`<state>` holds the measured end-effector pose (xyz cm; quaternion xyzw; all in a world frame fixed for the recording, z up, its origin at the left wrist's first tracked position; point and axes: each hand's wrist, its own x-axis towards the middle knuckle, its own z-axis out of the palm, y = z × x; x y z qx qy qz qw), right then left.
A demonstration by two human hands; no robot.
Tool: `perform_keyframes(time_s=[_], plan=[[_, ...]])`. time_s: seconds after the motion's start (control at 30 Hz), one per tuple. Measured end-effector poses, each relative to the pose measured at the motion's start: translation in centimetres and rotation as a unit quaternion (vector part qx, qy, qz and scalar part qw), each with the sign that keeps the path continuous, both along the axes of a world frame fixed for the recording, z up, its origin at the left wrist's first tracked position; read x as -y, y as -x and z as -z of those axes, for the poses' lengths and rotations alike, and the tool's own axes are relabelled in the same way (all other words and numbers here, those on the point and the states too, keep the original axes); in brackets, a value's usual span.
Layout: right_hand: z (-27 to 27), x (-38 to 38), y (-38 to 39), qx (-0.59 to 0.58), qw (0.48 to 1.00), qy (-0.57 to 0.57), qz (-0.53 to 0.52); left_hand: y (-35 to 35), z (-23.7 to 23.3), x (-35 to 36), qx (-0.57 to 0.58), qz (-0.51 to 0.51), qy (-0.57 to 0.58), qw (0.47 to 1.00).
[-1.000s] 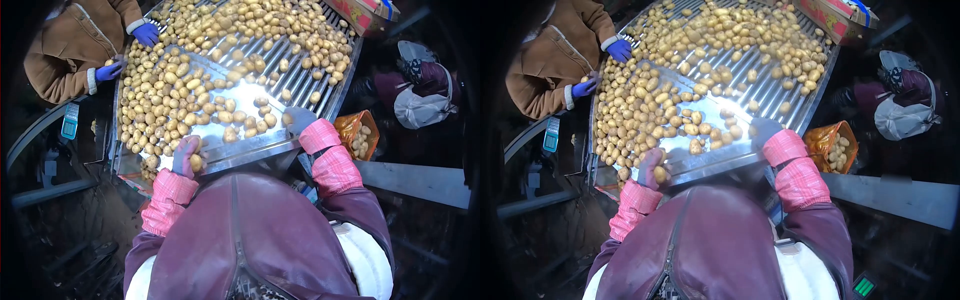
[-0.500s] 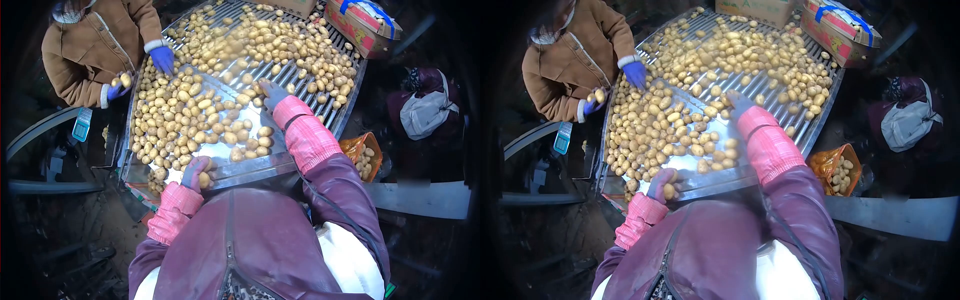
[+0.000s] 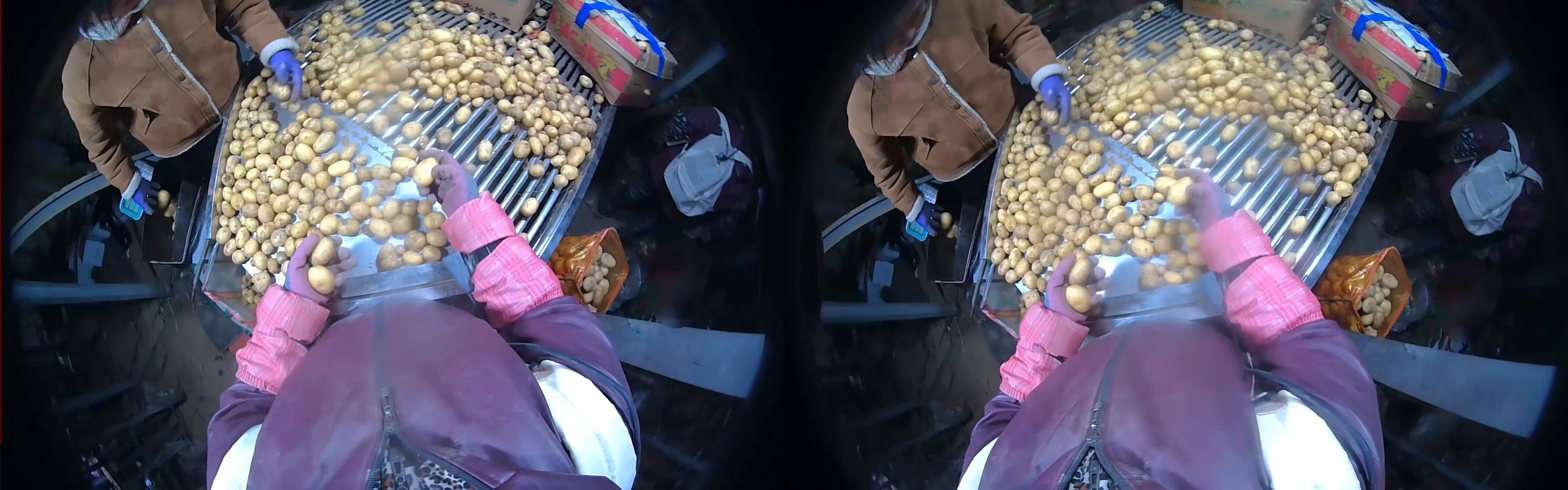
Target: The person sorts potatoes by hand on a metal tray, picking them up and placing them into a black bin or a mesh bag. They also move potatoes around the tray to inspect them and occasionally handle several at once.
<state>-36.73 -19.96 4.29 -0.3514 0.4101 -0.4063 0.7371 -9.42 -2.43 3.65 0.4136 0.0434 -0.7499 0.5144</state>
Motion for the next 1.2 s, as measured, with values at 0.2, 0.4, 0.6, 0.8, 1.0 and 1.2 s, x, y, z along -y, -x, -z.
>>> perform_keyframes(time_s=[0.2,0.4,0.6,0.8,1.0,1.2], plan=[[-1.4,-2.3,-4.0,-0.235,0.846,0.395,-0.270,1.0,-1.5,1.4,-0.122,-0.060,0.085,0.987],[3.4,3.6,-5.6,-0.656,0.507,0.521,-0.203,0.3,-0.8,1.0,-0.096,-0.059,0.068,0.991],[7.0,6.8,-5.1,-0.580,0.605,0.503,-0.209,-0.1,-0.1,1.7,-0.045,-0.044,0.097,0.993],[1.5,-0.7,-10.4,-0.378,0.710,0.455,-0.381,-0.7,2.0,3.6,-0.045,0.002,0.075,0.996],[1.9,-2.0,-12.0,-0.278,0.782,0.485,-0.274,-1.1,-0.2,2.4,-0.057,-0.091,0.031,0.994],[1.4,0.9,-15.2,-0.270,0.726,0.565,-0.283,-2.1,-2.5,1.1,-0.153,-0.180,0.039,0.971]])
